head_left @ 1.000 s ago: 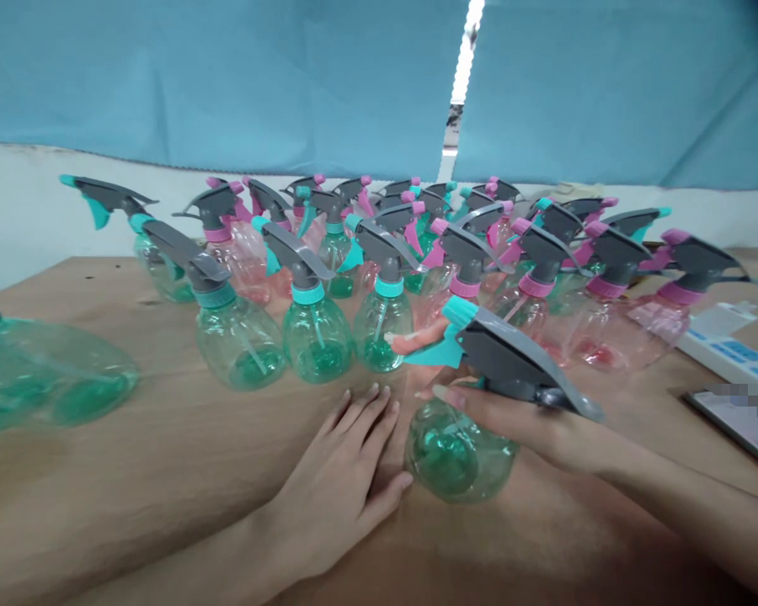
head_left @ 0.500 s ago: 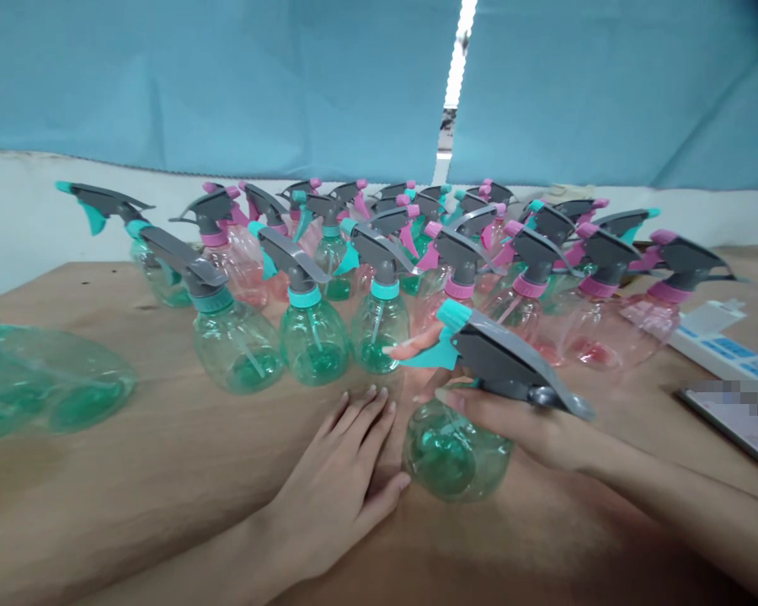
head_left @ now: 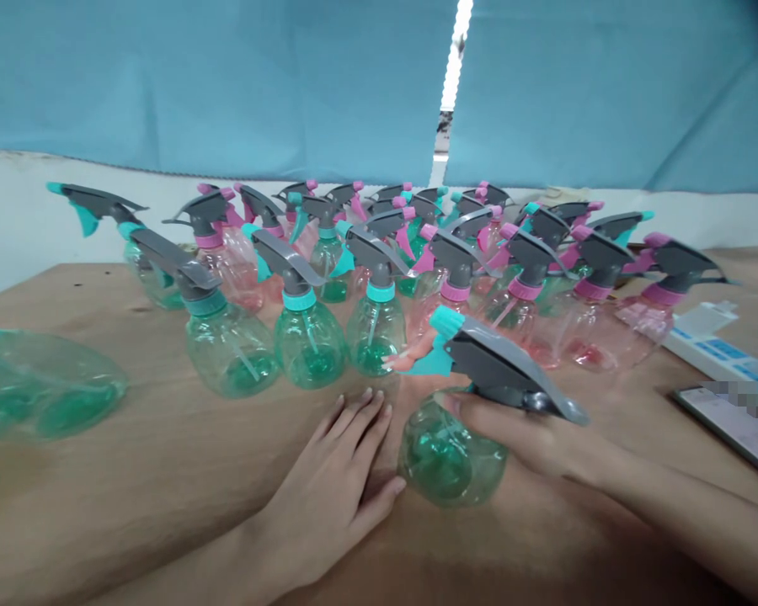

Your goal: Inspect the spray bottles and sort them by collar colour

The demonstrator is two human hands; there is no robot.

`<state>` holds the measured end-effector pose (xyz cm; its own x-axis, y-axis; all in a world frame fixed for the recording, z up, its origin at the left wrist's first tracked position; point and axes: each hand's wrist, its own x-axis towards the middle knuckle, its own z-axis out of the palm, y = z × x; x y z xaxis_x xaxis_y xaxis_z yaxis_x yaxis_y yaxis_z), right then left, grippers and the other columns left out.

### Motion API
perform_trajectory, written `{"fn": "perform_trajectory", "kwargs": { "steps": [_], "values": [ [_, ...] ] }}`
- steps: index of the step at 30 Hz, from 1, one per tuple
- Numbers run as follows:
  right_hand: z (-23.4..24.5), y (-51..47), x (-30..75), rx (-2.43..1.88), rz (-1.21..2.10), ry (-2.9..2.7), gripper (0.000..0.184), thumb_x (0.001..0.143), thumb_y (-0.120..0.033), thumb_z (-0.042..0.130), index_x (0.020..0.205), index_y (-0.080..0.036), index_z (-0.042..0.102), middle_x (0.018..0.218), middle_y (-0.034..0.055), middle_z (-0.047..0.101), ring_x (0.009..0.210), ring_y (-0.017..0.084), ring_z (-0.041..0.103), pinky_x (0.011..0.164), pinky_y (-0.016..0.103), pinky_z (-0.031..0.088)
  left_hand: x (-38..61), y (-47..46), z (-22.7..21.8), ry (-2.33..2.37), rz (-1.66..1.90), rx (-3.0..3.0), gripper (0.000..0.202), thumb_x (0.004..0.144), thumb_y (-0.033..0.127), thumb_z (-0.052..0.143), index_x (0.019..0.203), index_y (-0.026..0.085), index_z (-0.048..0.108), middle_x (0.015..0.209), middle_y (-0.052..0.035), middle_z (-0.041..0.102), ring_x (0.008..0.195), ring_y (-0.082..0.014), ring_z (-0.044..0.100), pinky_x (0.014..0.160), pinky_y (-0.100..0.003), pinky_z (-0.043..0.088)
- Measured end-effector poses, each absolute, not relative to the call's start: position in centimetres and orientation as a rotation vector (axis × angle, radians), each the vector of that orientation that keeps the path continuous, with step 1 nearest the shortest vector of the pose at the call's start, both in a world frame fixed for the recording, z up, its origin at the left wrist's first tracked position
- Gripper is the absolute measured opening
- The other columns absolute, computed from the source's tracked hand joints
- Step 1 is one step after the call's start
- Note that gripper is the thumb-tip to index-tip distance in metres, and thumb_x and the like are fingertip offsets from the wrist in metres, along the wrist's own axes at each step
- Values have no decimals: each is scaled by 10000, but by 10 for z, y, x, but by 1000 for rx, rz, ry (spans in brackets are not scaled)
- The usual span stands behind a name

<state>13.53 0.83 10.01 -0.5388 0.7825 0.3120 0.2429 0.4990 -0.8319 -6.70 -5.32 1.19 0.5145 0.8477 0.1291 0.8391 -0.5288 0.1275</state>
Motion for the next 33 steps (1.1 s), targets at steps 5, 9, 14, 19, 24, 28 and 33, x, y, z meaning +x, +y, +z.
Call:
{"fn": "perform_trajectory", "kwargs": {
  "steps": [5, 9, 14, 19, 24, 28, 33],
  "values": [
    [95, 7, 134, -868, 995, -2022, 117, 711, -186, 465, 744, -231, 568, 627, -19, 543, 521, 128, 513, 503, 261, 475, -68, -53, 10, 1504, 312, 2701, 594, 957, 437, 475, 1437, 102, 369, 1477, -142, 402, 1358, -300, 352, 1092, -488, 311],
    [94, 7, 134, -759, 1103, -1998, 121, 742, -156, 460, 744, -242, 545, 595, -46, 476, 462, 101, 431, 469, 244, 427, -68, -52, 11, 1499, 314, 2695, 588, 953, 425, 486, 1439, 115, 369, 1471, -144, 411, 1349, -304, 369, 1086, -486, 317],
    [99, 9, 133, -704, 1152, -1953, 150, 716, -98, 478, 738, -245, 497, 586, -66, 438, 432, 81, 335, 406, 232, 324, -67, -52, 12, 1502, 320, 2696, 593, 948, 429, 492, 1430, 102, 382, 1469, -144, 413, 1336, -303, 387, 1084, -483, 325],
    [90, 12, 138, -723, 1162, -1996, 160, 736, -106, 479, 650, -236, 514, 560, -53, 446, 443, 85, 380, 406, 217, 374, -67, -52, 11, 1510, 285, 2694, 596, 959, 439, 482, 1428, 87, 379, 1474, -150, 405, 1354, -295, 359, 1095, -476, 306],
    [88, 12, 138, -785, 1087, -2002, 70, 802, -217, 544, 773, -244, 602, 574, -37, 533, 445, 108, 482, 421, 234, 448, -68, -52, 11, 1507, 296, 2684, 590, 957, 437, 482, 1426, 93, 383, 1467, -149, 416, 1348, -304, 364, 1090, -495, 308],
    [95, 12, 133, -699, 1082, -2021, 112, 812, -203, 544, 783, -249, 642, 654, -8, 634, 619, 153, 635, 591, 273, 559, -68, -52, 12, 1494, 298, 2681, 572, 960, 438, 472, 1416, 100, 400, 1452, -154, 435, 1334, -314, 383, 1076, -507, 324],
    [97, 12, 133, -651, 1079, -2049, 152, 818, -164, 529, 770, -254, 642, 669, -8, 662, 778, 180, 685, 756, 315, 586, -67, -52, 12, 1498, 311, 2668, 580, 948, 433, 494, 1420, 110, 398, 1441, -155, 447, 1323, -323, 395, 1073, -504, 326]
  ]
}}
